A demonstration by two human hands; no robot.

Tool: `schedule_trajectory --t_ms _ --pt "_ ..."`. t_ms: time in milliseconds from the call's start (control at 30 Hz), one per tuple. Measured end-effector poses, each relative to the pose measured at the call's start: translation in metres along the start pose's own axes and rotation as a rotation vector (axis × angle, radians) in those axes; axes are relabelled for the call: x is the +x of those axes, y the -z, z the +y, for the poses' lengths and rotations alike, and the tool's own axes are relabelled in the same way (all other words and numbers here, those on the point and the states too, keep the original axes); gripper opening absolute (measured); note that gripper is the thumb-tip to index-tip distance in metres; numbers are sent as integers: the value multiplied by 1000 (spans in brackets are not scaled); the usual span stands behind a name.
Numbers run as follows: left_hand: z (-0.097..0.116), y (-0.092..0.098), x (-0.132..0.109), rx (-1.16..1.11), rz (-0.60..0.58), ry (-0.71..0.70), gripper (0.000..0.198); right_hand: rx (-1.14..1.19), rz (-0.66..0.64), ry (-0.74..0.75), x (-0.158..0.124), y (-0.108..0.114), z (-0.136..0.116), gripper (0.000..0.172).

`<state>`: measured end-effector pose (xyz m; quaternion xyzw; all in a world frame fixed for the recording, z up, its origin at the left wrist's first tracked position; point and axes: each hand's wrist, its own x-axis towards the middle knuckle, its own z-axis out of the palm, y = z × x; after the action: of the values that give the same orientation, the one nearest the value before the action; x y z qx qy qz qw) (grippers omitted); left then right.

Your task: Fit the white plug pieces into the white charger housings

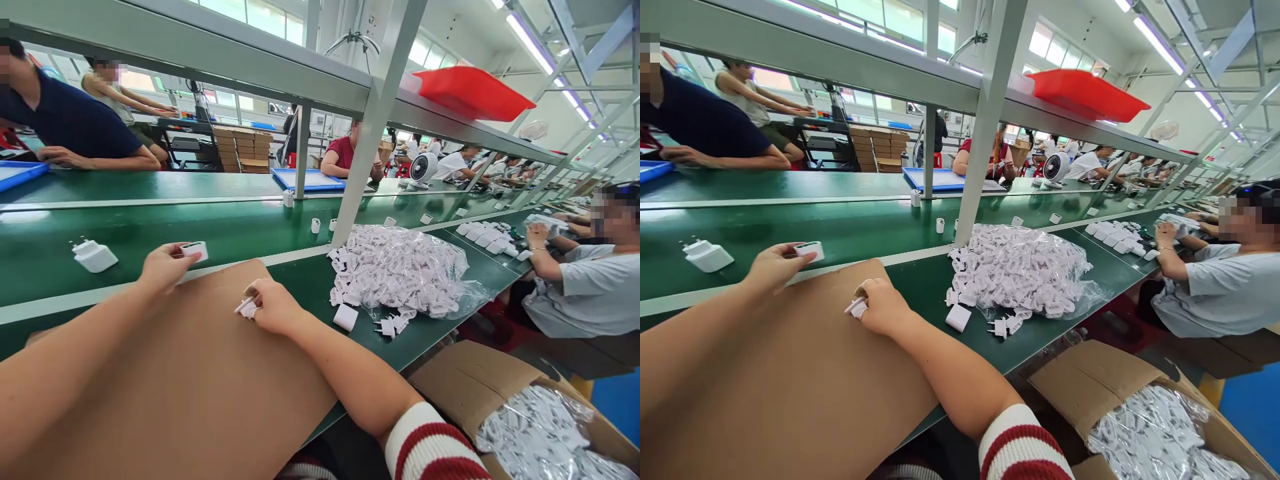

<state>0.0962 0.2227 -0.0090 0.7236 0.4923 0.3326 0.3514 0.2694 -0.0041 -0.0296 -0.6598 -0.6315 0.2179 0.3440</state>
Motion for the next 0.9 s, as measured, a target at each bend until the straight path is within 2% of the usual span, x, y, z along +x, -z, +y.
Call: schedule_trajectory --t_ms 67,133,233,300,367,433,533,567,633,700,800,900 --pt "8 -8 -37 -37 -52 18 65 67 11 1 1 3 3 32" --pt "16 -14 -76 -106 -177 29 66 43 62 -10 -2 11 3 38" --pt "24 -19 -125 -141 -273 -12 60 -169 135 -12 -11 26 -3 49" --pt "21 -22 -144 -118 -292 -64 55 -308 111 -9 -16 31 -7 54" --pt "15 -23 -153 -93 -301 -104 55 -352 41 -16 -19 28 -8 57" --pt "7 -24 -155 -88 -313 -135 57 -266 7 -59 -17 20 -3 52" --pt "0 -24 -152 -103 -362 -138 57 113 53 -169 -10 9 9 32" --pt "-1 -24 -152 -105 -375 -141 55 272 74 -195 -7 7 13 31" --pt "-2 -24 -151 -95 -403 -171 51 548 103 -217 -2 6 16 39" --pt "-2 -23 -151 -70 -416 -238 48 718 109 -219 0 6 15 46" --pt "-2 -22 -151 -34 -440 -347 45 810 84 -211 -2 4 7 48" --pt "-2 -22 -151 -28 -460 -406 42 739 115 -153 -8 -1 -3 42"
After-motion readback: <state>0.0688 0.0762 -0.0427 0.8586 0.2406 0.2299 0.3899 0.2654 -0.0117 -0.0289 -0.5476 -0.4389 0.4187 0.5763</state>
